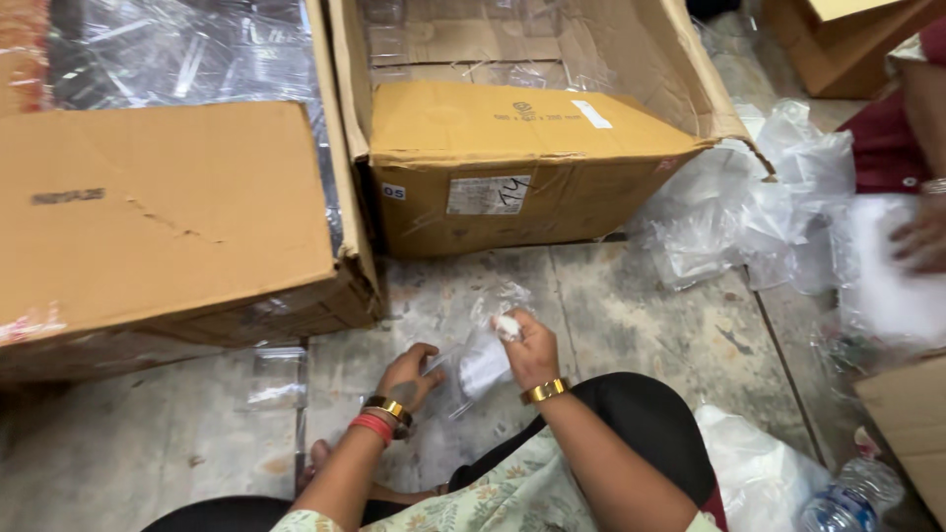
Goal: The person sits on the floor among open cardboard boxes, pulls clear plastic containers out of a box, removes white foam and plastic wrapping from them, and stacks the containers on the floor and back into the boxes. Other workers handle wrapped containers nearby.
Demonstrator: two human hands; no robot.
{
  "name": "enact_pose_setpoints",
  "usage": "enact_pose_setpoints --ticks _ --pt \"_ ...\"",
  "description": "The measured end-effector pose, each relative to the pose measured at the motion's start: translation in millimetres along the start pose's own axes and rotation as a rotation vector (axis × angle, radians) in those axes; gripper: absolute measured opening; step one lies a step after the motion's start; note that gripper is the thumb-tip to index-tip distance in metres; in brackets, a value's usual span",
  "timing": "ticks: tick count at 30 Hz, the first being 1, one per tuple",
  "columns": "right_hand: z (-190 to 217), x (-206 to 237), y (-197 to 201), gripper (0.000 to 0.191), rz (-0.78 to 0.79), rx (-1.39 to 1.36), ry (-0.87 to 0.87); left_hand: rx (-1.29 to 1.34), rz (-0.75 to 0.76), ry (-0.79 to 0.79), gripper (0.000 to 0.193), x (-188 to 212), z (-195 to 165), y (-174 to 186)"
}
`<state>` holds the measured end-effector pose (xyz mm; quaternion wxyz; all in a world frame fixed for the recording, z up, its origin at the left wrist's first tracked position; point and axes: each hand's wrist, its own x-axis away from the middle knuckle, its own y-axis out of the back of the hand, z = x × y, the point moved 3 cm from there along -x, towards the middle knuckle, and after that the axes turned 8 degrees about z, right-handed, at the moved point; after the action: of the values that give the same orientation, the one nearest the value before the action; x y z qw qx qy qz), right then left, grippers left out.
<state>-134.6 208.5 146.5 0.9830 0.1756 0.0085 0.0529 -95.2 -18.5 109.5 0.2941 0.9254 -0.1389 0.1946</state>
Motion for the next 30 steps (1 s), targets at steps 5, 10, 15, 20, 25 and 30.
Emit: enact_pose_setpoints --ticks 5,10,15,20,25,30 --pt "17.0 18.8 13.2 0.013 0.023 0.019 0.114 0.319 -0.186 -0.241 0.042 -2.8 -23.3 -0.9" --pt "16.3 27.9 -5.8 0.015 0.266 -0.182 0.14 0.606 -0.003 -0.499 0.058 26.9 -62.3 3.7" --pt "-0.8 28.8 -16.4 0.011 0.287 -0.334 -0.182 0.595 -0.046 -0.269 0.037 33.5 -66.4 6.9" --pt "-2.6 22.9 -14.6 0.013 0.277 -0.612 -0.247 0.712 -0.057 -0.275 0.036 32.1 -70.0 17.3" --pt "3.2 23.4 -15.2 0.015 0.325 -0.647 -0.131 0.421 -0.124 -0.062 0.026 37.4 -69.9 15.4" --pt "-10.2 25.7 3.7 0.04 0.594 -1.049 -0.495 1.094 -0.171 -0.005 0.029 19.3 -44.1 17.9"
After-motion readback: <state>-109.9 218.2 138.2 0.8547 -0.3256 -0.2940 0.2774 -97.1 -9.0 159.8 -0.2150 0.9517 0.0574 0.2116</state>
